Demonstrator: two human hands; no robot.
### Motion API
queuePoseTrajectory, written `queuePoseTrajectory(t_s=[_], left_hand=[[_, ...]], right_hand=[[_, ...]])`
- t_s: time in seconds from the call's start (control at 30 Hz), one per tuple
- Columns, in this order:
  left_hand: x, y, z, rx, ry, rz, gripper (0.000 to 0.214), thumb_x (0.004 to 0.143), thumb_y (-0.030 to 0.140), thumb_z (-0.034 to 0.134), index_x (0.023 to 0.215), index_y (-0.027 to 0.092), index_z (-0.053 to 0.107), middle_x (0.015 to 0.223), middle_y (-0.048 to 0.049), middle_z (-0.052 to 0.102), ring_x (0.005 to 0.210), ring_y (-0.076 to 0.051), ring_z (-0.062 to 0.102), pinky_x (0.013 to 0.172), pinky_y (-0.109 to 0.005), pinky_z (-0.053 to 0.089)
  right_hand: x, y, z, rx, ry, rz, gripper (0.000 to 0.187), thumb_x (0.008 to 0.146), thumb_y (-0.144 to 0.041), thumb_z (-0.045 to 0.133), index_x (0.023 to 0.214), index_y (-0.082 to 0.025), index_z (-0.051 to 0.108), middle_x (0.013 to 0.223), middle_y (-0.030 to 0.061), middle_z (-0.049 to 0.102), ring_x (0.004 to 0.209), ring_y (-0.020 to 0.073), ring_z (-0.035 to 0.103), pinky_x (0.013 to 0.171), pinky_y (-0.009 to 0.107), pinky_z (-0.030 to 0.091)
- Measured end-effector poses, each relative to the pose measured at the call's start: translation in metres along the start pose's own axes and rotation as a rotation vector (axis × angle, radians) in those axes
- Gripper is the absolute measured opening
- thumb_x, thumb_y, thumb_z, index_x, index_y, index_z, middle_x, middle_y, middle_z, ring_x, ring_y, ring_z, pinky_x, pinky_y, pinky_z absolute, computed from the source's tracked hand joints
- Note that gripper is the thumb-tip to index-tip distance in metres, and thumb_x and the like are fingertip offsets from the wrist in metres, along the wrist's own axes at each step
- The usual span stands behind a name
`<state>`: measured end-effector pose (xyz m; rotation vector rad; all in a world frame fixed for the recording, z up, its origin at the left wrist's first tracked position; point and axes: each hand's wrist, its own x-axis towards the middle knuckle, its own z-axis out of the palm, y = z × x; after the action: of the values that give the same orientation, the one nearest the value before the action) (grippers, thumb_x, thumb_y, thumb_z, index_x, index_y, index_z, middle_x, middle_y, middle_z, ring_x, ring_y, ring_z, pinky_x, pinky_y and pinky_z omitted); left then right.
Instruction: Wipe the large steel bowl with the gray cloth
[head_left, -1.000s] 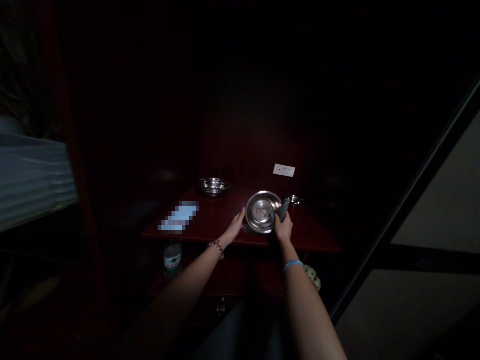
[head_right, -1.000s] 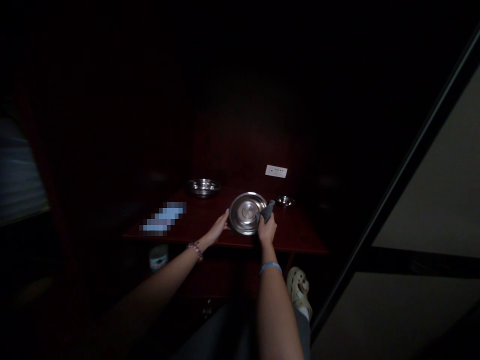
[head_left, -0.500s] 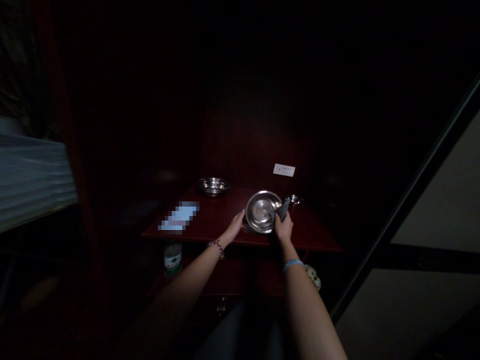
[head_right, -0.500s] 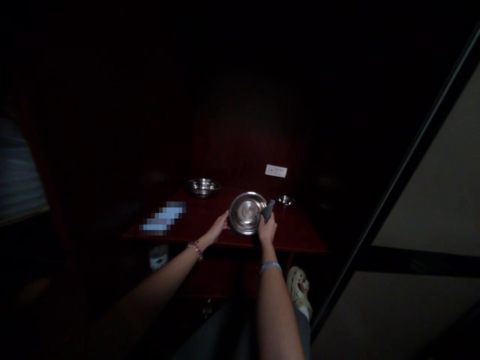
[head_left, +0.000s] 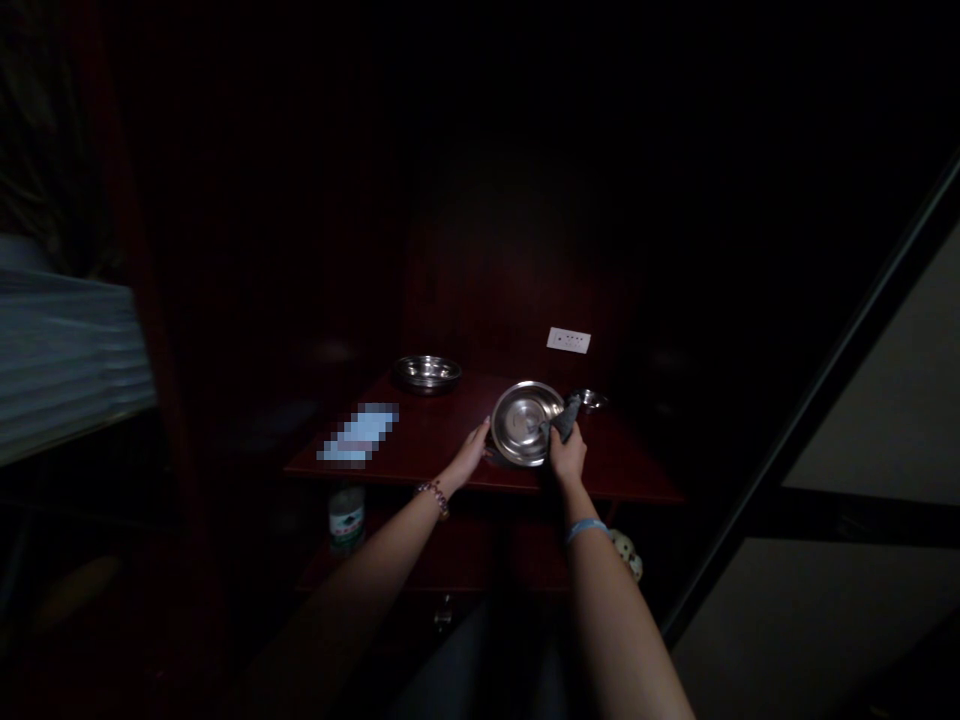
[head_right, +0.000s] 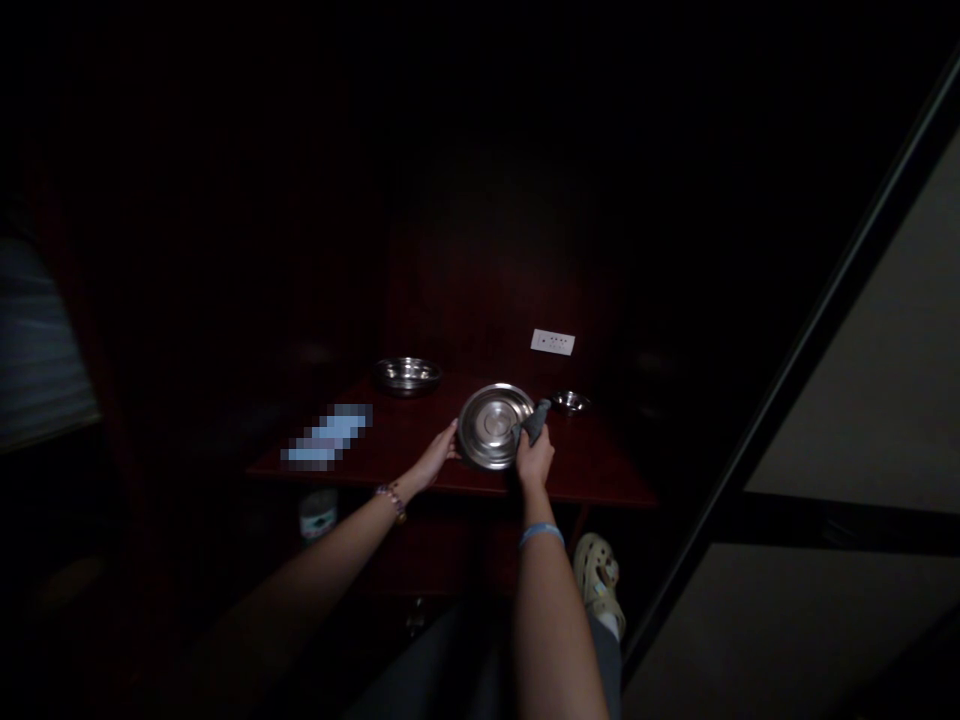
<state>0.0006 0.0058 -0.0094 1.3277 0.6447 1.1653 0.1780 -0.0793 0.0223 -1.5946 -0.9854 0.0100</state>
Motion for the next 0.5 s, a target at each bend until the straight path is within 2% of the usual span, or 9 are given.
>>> queuePoseTrajectory(t_s=[0.27,0.5], left_hand=[[0.0025,-0.0041,-0.0016,0.030,0.022,-0.001,0.059,0.088,0.061,0.048,0.118,0.014,0.065,0.117,-0.0134,0.068,0.085,-0.017,0.064,0.063,-0.023,0.048],[-0.0028,0.0027,0.0002,0.077,-0.021,0.034,0.066,0.088,0.066,0.043,0.125,0.016,0.062,0.123,-0.0140,0.067,0.097,-0.022,0.063,0.070,-0.028,0.049]], right_hand=[[-0.0007,0.0005,0.0007,0.002,0.004,0.018,0.038,0.085,-0.032,0.056,0.117,-0.015,0.064,0.102,0.0124,0.073,0.094,0.0249,0.068,0.083,0.030,0.050],[-0.0007,0.0015,0.0014,0.004,0.017,0.025,0.039,0.084,-0.032,0.056,0.118,-0.015,0.064,0.101,0.0128,0.073,0.093,0.0257,0.068,0.083,0.031,0.050]])
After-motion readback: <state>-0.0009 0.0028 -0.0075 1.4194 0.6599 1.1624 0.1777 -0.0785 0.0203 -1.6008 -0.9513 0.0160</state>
